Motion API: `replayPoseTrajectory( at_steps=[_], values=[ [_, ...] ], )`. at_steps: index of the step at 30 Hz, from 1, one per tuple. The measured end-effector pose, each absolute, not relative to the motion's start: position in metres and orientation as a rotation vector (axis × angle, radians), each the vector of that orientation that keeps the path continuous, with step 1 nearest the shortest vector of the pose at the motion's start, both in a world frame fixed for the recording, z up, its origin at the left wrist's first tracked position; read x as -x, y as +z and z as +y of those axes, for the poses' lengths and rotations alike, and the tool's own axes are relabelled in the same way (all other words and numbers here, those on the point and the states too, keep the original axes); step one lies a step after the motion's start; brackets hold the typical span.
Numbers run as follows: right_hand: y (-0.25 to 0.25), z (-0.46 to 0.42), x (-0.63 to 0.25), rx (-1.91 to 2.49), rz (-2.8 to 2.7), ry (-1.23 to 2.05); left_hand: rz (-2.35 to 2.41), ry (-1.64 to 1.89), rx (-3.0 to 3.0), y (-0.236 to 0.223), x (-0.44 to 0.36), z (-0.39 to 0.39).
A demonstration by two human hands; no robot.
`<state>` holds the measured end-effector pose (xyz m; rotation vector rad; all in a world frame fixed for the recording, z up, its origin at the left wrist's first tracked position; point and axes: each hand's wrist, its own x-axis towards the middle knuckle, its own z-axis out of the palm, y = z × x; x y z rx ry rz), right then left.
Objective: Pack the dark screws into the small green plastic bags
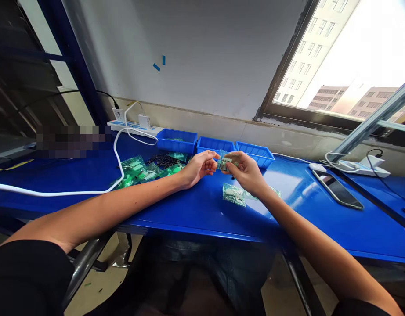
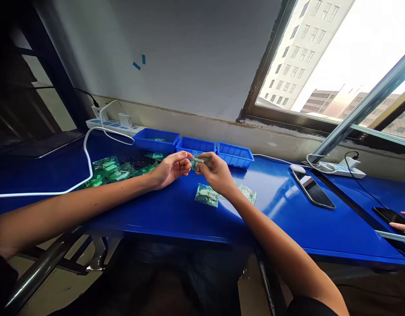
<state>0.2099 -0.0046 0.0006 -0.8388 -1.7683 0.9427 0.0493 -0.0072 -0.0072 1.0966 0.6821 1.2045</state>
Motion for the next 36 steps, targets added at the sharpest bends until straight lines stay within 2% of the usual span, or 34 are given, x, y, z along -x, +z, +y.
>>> replayPoseTrajectory(
  at_steps=[3, 8, 13, 17, 24, 36],
  values=[
    [0.001, -0.004, -0.210, 0.819, -1.766, 0.873, 0.783, 1.155, -1.089, -0.008, -0.051, -0.007],
    [0.002, -0.004, -0.214, 0.751, -1.913, 0.579, 0.820, 1.134, -1.053, -0.006, -0.053, -0.008],
    [-0.002, -0.004, -0.215, 0.728, -2.100, 0.212, 0.782, 1.219, -1.119, -0.005, -0.052, -0.008],
    [-0.006, 0.000, -0.216, 0.827, -2.026, 0.033, 0.885, 1.321, -1.141, -0.006, -0.051, -0.003],
    [-0.005, 0.003, -0.220, 0.937, -1.874, -0.125, 0.962, 1.414, -1.158, -0.006, -0.049, 0.002],
    [-0.007, 0.001, -0.218, 0.931, -1.920, -0.189, 0.963, 1.380, -1.258, -0.008, -0.051, -0.001]
  ],
)
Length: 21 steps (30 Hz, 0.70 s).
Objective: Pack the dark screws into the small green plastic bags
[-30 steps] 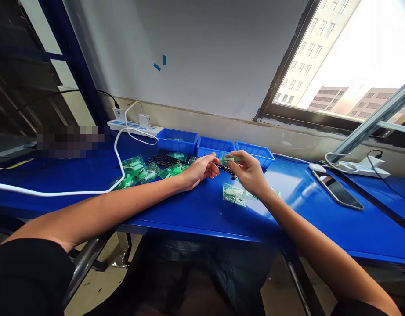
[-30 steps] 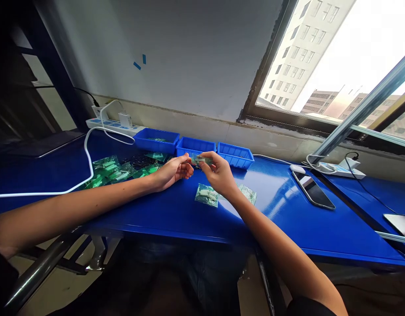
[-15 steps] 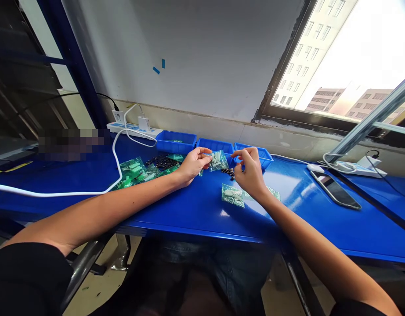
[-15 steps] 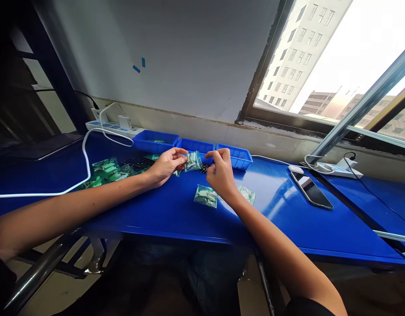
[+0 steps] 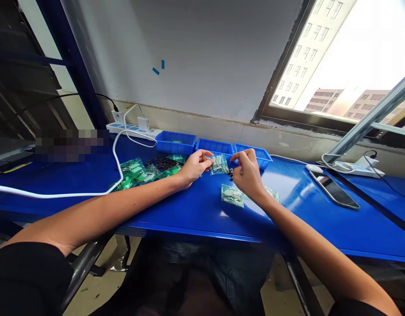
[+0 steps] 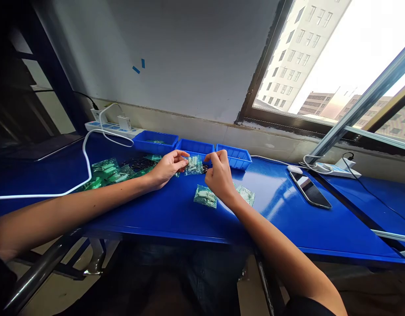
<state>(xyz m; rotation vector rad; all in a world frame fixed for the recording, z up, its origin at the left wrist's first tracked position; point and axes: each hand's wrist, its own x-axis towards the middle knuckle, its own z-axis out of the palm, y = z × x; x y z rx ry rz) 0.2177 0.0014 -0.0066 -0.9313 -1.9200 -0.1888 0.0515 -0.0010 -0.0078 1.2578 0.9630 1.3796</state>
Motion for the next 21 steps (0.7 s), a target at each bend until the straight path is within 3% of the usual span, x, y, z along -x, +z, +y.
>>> replayPoseTrajectory(
  at_steps=[9, 21],
  values=[
    [-0.0099, 0.0039, -0.2168, 0.937, -2.003, -0.004, 0.964, 1.424, -1.369, -0.0105, -0.0503, 0.0014],
    [-0.0058, 0.0014, -0.2182, 0.970, -1.975, -0.041, 0.997, 1.390, -1.480, -0.0114, -0.0506, 0.0009]
  ],
)
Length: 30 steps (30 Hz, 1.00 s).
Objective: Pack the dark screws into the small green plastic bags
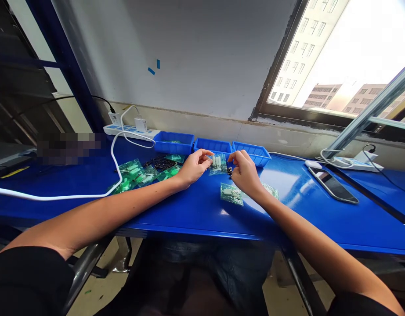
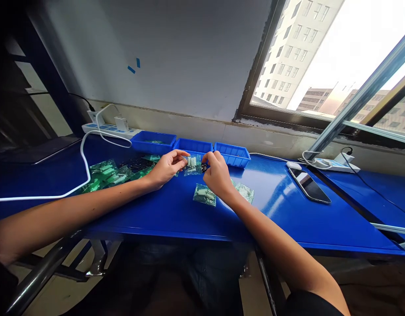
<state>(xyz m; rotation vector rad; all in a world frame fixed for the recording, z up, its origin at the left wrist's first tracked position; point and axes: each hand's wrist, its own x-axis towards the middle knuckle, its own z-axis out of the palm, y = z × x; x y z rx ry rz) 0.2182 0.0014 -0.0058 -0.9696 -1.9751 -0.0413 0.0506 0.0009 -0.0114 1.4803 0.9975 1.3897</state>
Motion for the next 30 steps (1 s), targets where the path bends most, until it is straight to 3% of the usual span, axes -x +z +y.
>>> replayPoseTrajectory(
  at_steps=[21, 30],
  values=[
    [-0.0045, -0.0035, -0.2157, 1.033, -1.903, -0.120, 0.997, 1.406, -1.563, -0.0121, -0.0504, 0.0007],
    [-0.0054, 0.0006, -0.2100, 1.063, -1.828, 0.287, 1.011, 1.432, -1.647, -0.0116, -0.0490, 0.0007]
  ],
)
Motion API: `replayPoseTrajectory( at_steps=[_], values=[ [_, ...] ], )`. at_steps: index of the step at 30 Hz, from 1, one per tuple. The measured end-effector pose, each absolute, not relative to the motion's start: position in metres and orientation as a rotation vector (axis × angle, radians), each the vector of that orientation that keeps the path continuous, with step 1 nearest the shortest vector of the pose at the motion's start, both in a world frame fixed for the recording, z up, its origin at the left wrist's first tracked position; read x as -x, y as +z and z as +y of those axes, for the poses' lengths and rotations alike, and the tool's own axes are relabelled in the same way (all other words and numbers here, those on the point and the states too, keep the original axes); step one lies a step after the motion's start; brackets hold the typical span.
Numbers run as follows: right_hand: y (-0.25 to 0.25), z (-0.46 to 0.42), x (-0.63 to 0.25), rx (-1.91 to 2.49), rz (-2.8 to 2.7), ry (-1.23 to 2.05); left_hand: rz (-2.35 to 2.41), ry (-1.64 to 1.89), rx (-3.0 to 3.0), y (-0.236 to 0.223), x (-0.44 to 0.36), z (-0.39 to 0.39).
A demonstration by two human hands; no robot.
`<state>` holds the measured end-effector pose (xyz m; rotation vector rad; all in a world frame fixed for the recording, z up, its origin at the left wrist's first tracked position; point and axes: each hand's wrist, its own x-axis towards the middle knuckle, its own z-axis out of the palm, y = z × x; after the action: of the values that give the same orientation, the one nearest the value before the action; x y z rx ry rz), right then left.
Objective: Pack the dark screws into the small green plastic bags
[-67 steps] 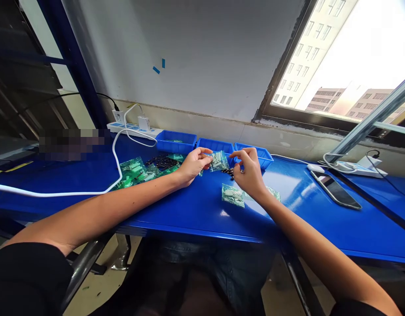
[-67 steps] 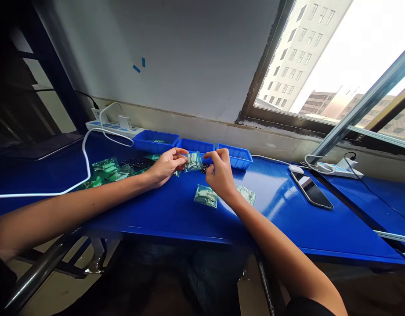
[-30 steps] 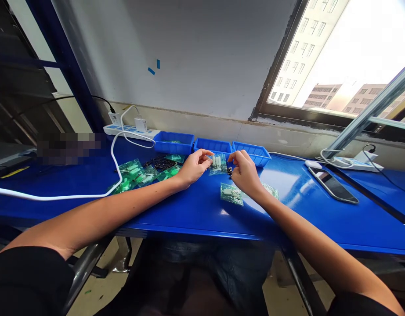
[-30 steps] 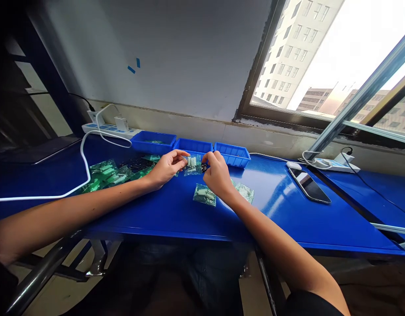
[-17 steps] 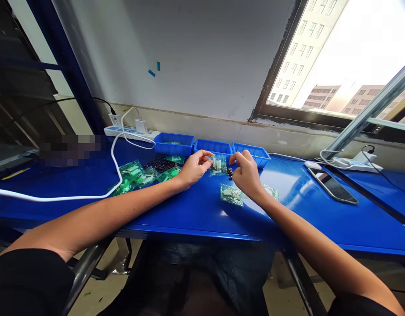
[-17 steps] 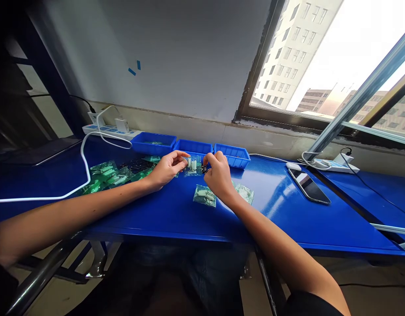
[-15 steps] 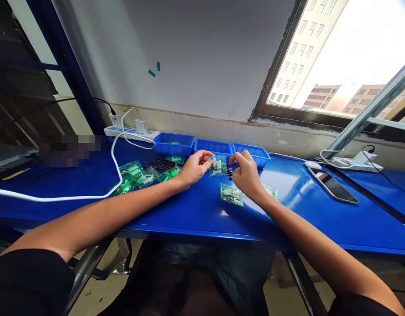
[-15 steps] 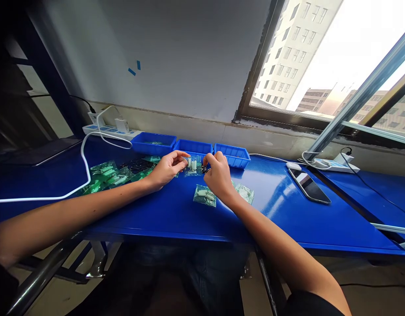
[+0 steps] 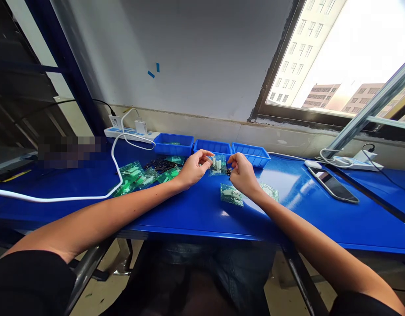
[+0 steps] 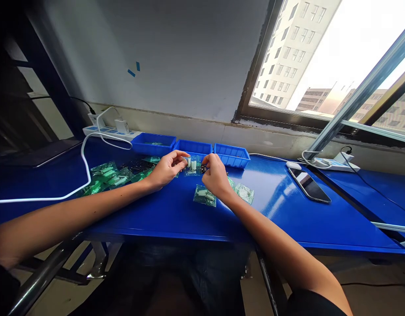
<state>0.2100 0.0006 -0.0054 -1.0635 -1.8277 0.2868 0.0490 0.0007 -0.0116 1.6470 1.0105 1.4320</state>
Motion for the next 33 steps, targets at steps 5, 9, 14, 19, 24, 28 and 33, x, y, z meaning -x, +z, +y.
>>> replayPoseTrajectory(
  at_steps=[5, 9, 14, 19, 24, 28, 33],
  values=[
    [-0.002, 0.001, -0.209, 1.026, -1.811, 0.714, 1.049, 1.411, -1.733, -0.010, -0.049, 0.000],
    [0.001, -0.006, -0.210, 0.915, -1.998, 0.697, 1.106, 1.418, -1.846, -0.010, -0.047, -0.001],
    [0.000, -0.007, -0.209, 0.872, -2.034, 0.402, 1.155, 1.423, -1.905, -0.011, -0.046, -0.002],
    [0.001, -0.005, -0.210, 0.946, -2.010, 0.276, 1.134, 1.376, -1.941, -0.011, -0.047, -0.004],
    [0.005, -0.006, -0.210, 1.003, -1.926, 0.396, 1.088, 1.349, -1.980, -0.010, -0.046, -0.006],
    [0.005, -0.005, -0.209, 1.031, -1.814, 0.699, 1.058, 1.425, -1.958, -0.007, -0.045, -0.006],
    [0.006, -0.004, -0.209, 1.025, -1.711, 0.869, 1.005, 1.474, -1.861, -0.006, -0.044, -0.005]
  ],
)
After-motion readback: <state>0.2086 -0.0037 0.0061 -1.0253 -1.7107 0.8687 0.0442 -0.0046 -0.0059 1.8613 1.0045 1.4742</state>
